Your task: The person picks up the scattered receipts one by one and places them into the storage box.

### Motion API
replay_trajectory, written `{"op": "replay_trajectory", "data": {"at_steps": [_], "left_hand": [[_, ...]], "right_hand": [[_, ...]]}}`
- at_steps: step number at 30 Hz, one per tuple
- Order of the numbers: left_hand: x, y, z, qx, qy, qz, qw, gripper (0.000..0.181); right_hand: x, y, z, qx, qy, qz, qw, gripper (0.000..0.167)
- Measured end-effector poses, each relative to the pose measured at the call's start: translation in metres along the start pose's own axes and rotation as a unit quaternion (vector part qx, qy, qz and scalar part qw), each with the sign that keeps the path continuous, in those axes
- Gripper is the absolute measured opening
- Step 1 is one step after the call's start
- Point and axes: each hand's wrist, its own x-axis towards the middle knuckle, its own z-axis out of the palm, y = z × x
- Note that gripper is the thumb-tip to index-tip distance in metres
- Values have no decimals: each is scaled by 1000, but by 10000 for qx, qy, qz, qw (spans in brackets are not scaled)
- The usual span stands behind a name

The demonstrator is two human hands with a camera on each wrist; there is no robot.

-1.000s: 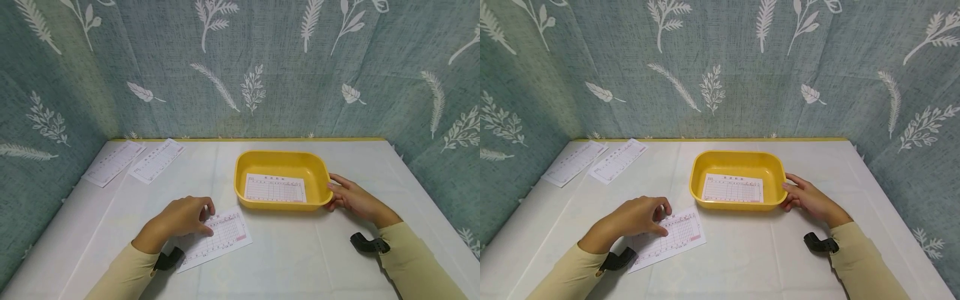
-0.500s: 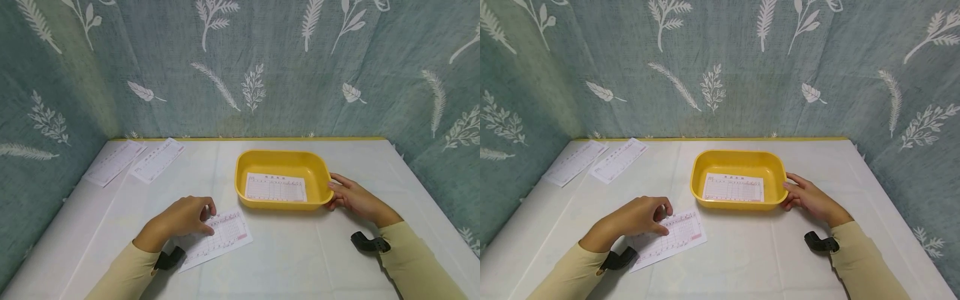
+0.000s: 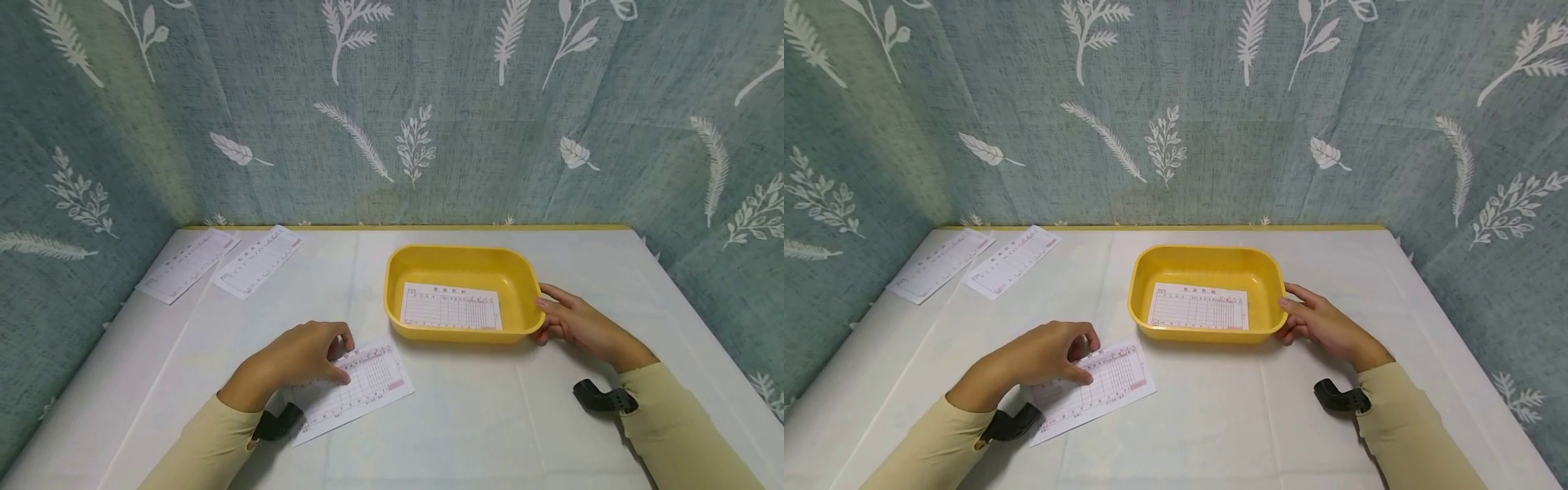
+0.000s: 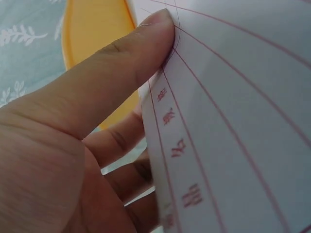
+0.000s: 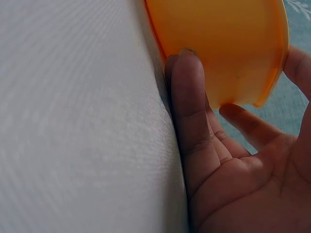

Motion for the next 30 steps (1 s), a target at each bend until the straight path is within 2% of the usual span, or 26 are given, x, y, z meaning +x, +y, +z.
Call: {"op": "replay_trajectory", "data": {"at_steps": [8, 19, 24, 30], "left_hand": [[2, -1, 1, -34, -96, 14, 9999, 41], [0, 2, -1, 98, -130, 7, 9999, 22], [1, 2, -3, 46, -22, 220, 9997, 20], [1, 2, -1, -89, -35, 474, 9988, 20]], "right_hand": [[0, 0, -1, 14, -50, -31, 10000, 68], [2, -1, -1, -21, -42, -15, 10000, 67], [3, -4, -2, -23, 25, -8, 10000, 69], [2, -2, -2, -3, -46, 43, 10000, 69]]}}
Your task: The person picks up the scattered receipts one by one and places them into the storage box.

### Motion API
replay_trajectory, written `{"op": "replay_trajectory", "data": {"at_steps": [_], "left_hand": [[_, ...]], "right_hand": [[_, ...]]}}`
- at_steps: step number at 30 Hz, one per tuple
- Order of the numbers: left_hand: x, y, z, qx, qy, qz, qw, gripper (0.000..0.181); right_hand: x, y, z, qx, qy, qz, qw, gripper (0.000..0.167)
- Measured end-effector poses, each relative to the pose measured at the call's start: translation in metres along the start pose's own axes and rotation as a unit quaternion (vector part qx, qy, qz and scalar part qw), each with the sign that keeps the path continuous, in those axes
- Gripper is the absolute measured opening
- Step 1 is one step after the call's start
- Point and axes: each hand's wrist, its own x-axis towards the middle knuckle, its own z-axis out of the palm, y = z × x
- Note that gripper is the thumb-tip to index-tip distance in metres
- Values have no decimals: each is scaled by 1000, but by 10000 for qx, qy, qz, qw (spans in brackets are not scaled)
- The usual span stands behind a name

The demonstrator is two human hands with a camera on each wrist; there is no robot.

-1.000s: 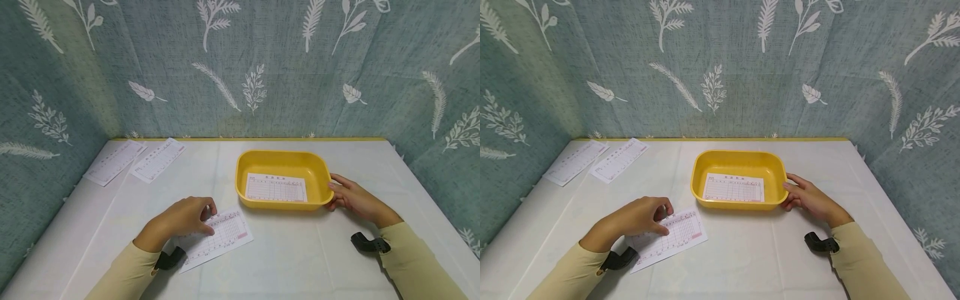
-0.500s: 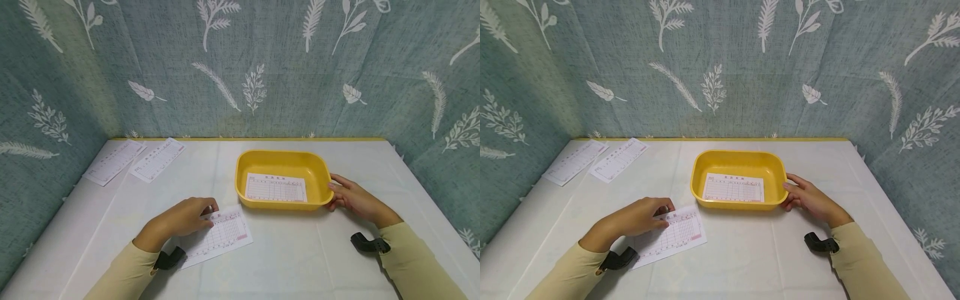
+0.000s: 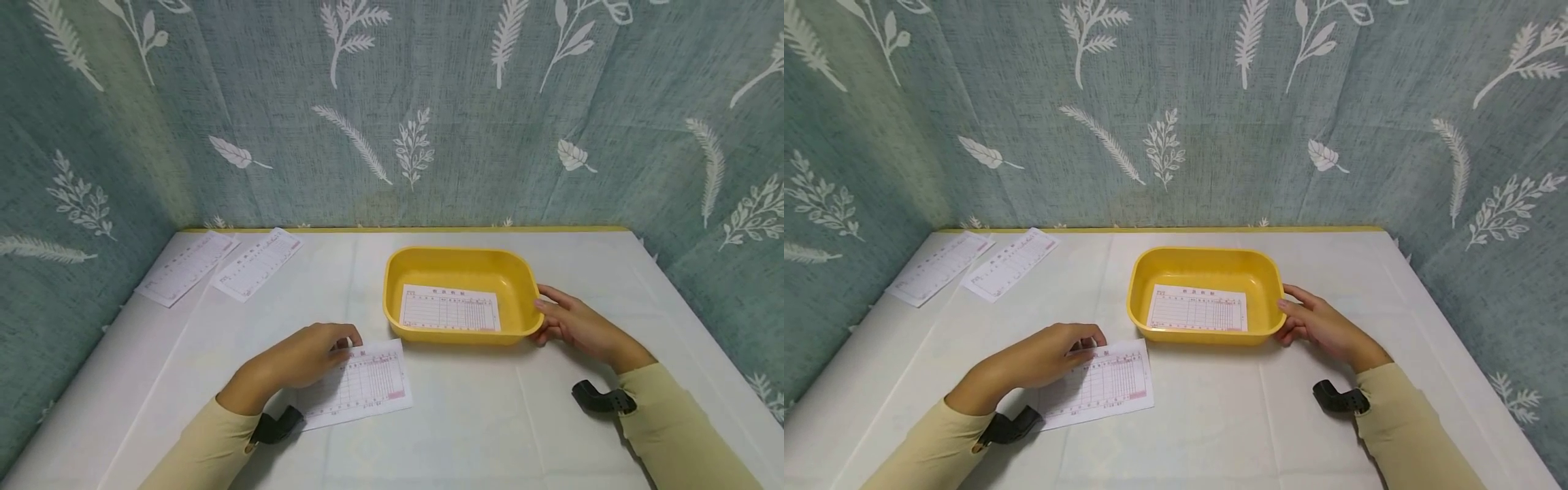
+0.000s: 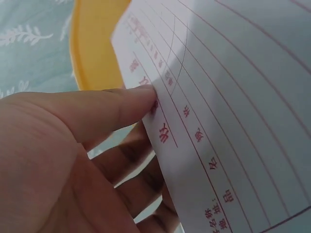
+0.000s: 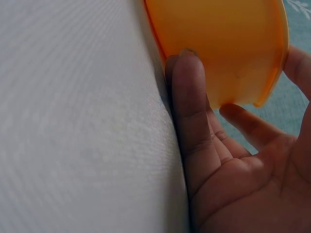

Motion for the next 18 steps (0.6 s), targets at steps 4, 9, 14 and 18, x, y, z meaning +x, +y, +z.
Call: {"op": "replay_trajectory", "data": {"at_steps": [4, 9, 14, 18], "left_hand": [[1, 3, 2, -101, 35, 223, 9997, 20], [0, 5, 6, -218, 54, 347, 9991, 19], [-1, 7, 7, -214, 205, 587, 9978, 19], [0, 11, 4, -162, 376, 803, 9959, 18]], "right_hand": [[1, 1, 0, 4, 2, -95, 10000, 66], [0, 1, 1, -6, 23, 91, 10000, 69], [0, 4, 1, -67, 38, 165, 9998, 69], [1, 5, 0, -26, 89, 121, 9999, 69]]}}
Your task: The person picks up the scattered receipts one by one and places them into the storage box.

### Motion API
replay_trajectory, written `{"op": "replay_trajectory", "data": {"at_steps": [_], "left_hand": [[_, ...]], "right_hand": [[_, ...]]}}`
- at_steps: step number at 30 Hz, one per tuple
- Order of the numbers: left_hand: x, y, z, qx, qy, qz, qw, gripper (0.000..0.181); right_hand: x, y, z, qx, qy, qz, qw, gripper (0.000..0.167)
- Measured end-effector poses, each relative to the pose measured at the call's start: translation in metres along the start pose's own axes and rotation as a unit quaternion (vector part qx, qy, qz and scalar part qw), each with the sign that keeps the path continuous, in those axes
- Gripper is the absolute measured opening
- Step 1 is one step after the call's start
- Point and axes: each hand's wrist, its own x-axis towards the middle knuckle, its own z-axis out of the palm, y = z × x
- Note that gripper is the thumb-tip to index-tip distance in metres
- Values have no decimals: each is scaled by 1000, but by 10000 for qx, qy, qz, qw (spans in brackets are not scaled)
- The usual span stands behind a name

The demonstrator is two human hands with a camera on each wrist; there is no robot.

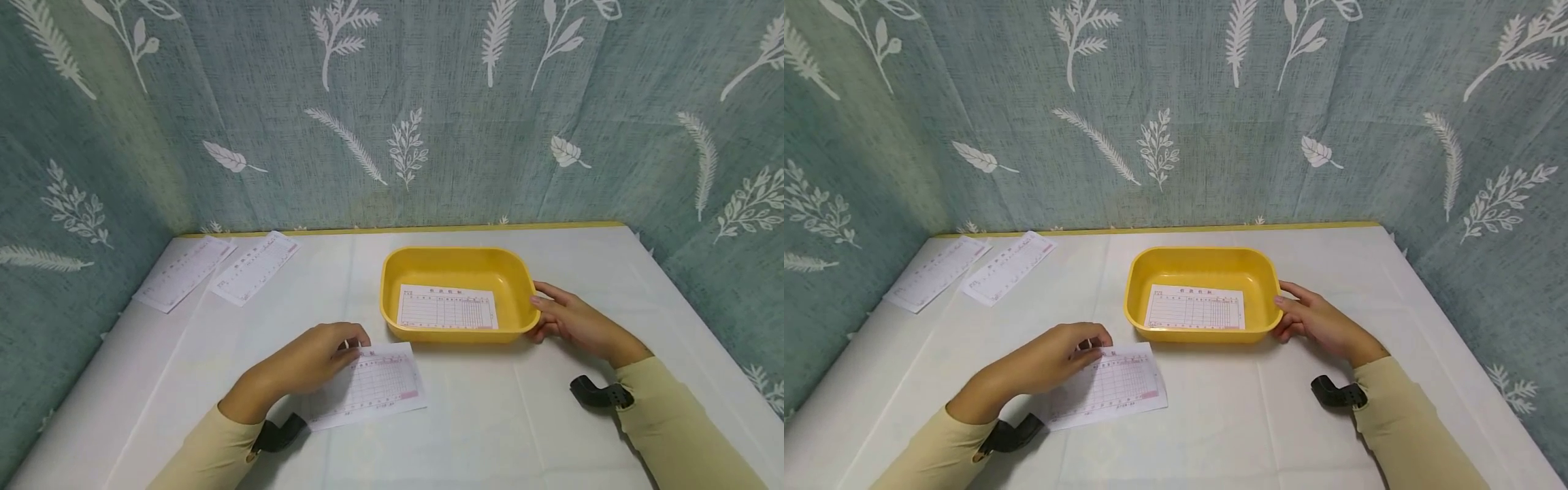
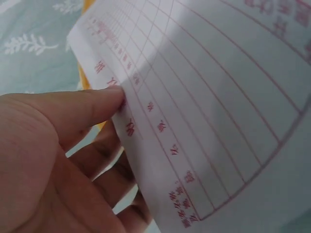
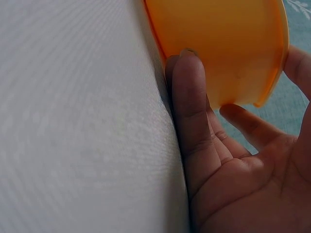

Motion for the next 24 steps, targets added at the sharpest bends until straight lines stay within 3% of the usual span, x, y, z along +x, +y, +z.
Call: {"op": "replay_trajectory", "data": {"at_steps": [13, 24], "left_hand": [[1, 8, -3, -191, 562, 429, 9973, 15], [-2, 12, -4, -571, 1364, 880, 9851, 14]], "right_hand": [[-1, -3, 1, 94, -48, -97, 9999, 68], [-2, -3, 1, 137, -97, -114, 9998, 68]]}}
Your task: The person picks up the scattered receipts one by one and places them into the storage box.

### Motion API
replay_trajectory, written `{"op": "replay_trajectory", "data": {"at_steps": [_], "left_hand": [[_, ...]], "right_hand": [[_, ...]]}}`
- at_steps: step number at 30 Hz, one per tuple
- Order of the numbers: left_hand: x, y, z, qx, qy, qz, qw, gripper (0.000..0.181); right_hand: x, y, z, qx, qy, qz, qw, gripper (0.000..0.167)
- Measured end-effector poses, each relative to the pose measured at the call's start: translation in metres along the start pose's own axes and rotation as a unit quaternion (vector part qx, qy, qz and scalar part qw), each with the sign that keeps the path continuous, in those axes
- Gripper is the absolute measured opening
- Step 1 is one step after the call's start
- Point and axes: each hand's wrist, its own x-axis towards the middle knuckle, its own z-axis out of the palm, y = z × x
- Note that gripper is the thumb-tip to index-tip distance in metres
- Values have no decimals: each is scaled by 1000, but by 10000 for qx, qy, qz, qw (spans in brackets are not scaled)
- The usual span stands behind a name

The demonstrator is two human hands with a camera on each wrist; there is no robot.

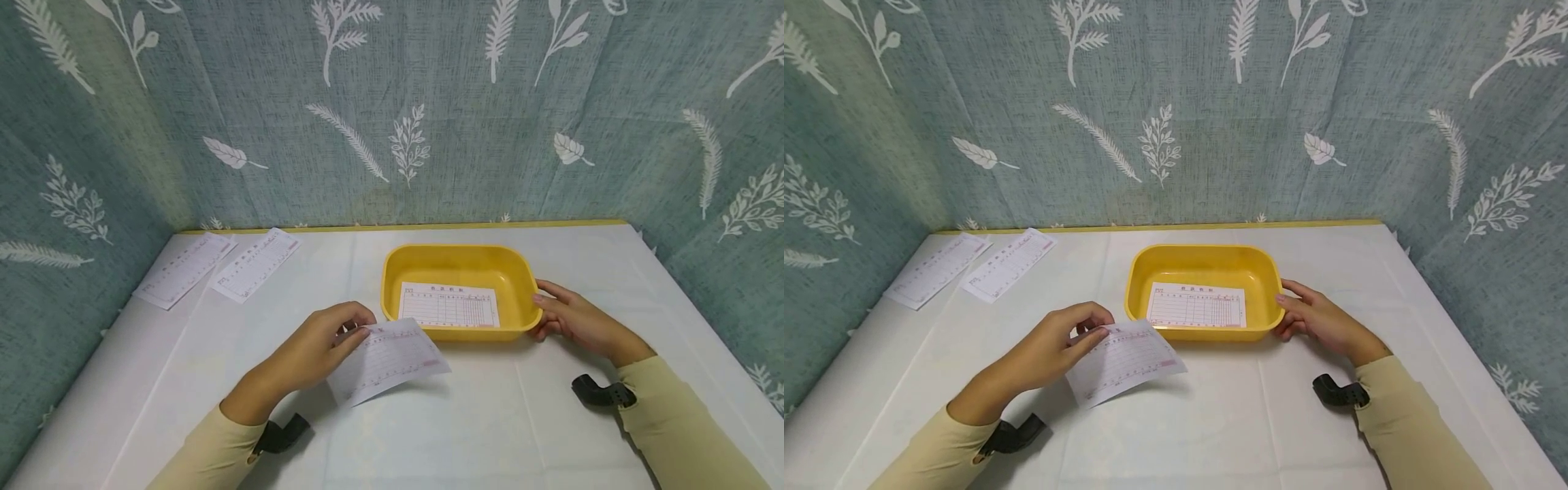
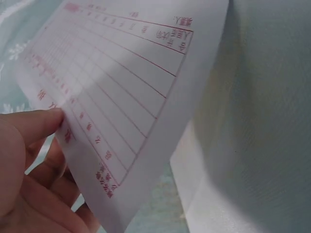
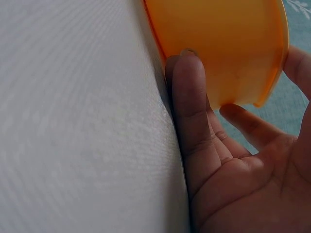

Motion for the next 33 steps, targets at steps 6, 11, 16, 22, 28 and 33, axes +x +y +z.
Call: {"op": "replay_trajectory", "data": {"at_steps": [6, 11, 16, 22, 28, 33], "left_hand": [[1, 4, -3, -8, 276, 156, 9995, 15], [9, 12, -7, -11, 420, 203, 9989, 13], [20, 19, -10, 120, 486, 296, 9983, 13], [34, 22, -7, 221, 871, 339, 9954, 13], [43, 21, 0, 204, 1238, 271, 9917, 10], [51, 23, 2, 193, 1439, 177, 9893, 8]], "right_hand": [[0, -3, 0, -11, -20, 58, 10000, 67], [0, -4, 1, 10, 26, 36, 10000, 68], [2, -2, -1, -35, 29, 40, 10000, 68], [3, 1, -3, -49, -48, -107, 9999, 68], [2, 3, -2, -38, -57, 28, 10000, 69], [1, 2, -1, -73, -6, 54, 10000, 70]]}}
